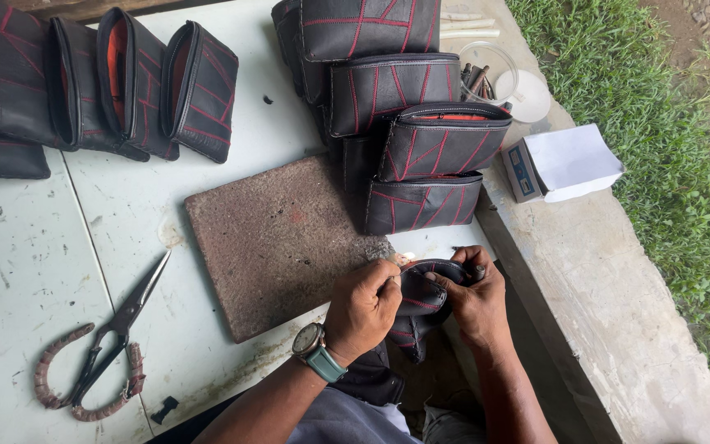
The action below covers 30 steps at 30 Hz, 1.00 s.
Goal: The person repeatedly picks up small black pouches with red stitching from a table, opens them to reveal an orange interior, and places them back down. The person handles the pouches one at a time, inspecting the exterior and interior before stacking them.
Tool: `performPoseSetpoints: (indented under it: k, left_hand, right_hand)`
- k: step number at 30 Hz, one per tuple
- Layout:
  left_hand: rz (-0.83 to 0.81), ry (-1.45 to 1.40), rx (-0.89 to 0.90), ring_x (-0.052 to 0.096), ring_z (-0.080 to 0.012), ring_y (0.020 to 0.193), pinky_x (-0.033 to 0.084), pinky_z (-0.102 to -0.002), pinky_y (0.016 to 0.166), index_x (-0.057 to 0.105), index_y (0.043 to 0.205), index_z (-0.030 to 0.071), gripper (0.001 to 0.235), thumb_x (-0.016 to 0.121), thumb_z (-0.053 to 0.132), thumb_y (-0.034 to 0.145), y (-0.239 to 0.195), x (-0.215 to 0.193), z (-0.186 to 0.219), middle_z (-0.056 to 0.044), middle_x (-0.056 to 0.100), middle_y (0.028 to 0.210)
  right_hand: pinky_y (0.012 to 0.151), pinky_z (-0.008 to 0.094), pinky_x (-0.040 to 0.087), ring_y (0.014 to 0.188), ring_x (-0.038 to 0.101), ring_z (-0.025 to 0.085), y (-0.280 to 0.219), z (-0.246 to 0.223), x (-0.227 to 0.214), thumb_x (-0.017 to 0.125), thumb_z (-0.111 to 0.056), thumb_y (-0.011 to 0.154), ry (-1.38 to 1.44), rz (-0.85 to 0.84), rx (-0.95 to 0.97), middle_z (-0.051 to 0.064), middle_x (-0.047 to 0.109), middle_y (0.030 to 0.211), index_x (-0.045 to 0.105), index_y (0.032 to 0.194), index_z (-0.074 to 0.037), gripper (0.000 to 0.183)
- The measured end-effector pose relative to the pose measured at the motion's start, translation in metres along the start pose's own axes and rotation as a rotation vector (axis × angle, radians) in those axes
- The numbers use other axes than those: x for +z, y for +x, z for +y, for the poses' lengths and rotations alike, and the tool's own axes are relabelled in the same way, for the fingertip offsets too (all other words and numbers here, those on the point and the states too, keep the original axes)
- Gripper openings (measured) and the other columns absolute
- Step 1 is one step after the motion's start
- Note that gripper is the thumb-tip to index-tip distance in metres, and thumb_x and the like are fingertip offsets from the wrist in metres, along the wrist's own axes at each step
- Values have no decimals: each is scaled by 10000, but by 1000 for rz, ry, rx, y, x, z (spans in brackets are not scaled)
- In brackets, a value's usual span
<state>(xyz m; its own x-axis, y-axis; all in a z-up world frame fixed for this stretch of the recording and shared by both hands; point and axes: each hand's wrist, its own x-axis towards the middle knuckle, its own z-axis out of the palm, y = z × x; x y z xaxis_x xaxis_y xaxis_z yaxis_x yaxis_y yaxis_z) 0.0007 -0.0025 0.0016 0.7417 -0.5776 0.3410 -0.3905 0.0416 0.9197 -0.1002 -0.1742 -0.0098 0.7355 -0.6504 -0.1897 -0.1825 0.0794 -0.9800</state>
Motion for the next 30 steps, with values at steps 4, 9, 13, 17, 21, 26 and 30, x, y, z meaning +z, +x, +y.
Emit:
performPoseSetpoints:
  k: [4, 9, 13, 17, 21, 26, 30]
  left_hand:
    - [14, 9, 9, 727, -199, 691, 567, -315, 596, 630, 963, 2, 31, 601, -4, 955, 0, 0, -1, -117, 732, 847]
    - [25, 6, 10, 736, -206, 709, 571, -314, 607, 639, 983, 0, 41, 609, 1, 954, -2, 0, -3, -128, 752, 896]
    - [16, -2, -27, 739, -202, 699, 569, -313, 603, 642, 981, 3, 41, 613, 8, 953, -1, 2, -4, -132, 750, 880]
    - [19, -24, -12, 738, -205, 695, 561, -317, 584, 633, 989, -1, 47, 612, 9, 948, 2, -1, 3, -137, 753, 915]
    - [-63, 84, 174, 695, -245, 756, 535, -363, 659, 612, 997, 37, 53, 638, 5, 963, -6, -19, 25, -103, 670, 820]
    - [-278, 428, 619, 578, -206, 650, 488, -332, 580, 651, 1075, 55, 155, 697, 78, 929, -25, -64, 54, -104, 635, 823]
    - [-291, 595, 744, 604, -219, 712, 506, -320, 629, 639, 1075, 73, 196, 673, 148, 897, -30, -85, 73, -170, 681, 940]
  right_hand:
    - [595, 194, 468, 719, 562, 38, 1, 0, 0, 779, 78, 811, -13, -9, -15, -6, 593, 827, 540, 928, -54, 296]
    - [595, 198, 460, 717, 563, 42, 2, 0, -1, 778, 86, 809, -45, -8, -5, 0, 593, 820, 536, 923, -52, 301]
    - [601, 200, 467, 721, 574, 45, 3, 0, -1, 772, 87, 807, -39, -18, -5, 3, 601, 822, 537, 921, -55, 298]
    - [601, 203, 468, 723, 586, 48, 2, -2, -4, 790, 61, 812, -51, -31, -5, 8, 608, 819, 530, 939, -38, 306]
    - [579, 249, 428, 731, 526, 88, -12, -20, -21, 738, 10, 815, 188, -88, 98, 19, 554, 899, 537, 1086, -66, 346]
    - [676, 374, 525, 861, 584, 214, -42, -64, -34, 639, -32, 912, 793, -293, 26, 116, 565, 1035, 536, 1139, -10, 250]
    - [985, 493, 576, 929, 662, 239, -80, -92, -17, 664, -2, 972, 440, -249, -202, 131, 623, 1041, 551, 1195, -7, 250]
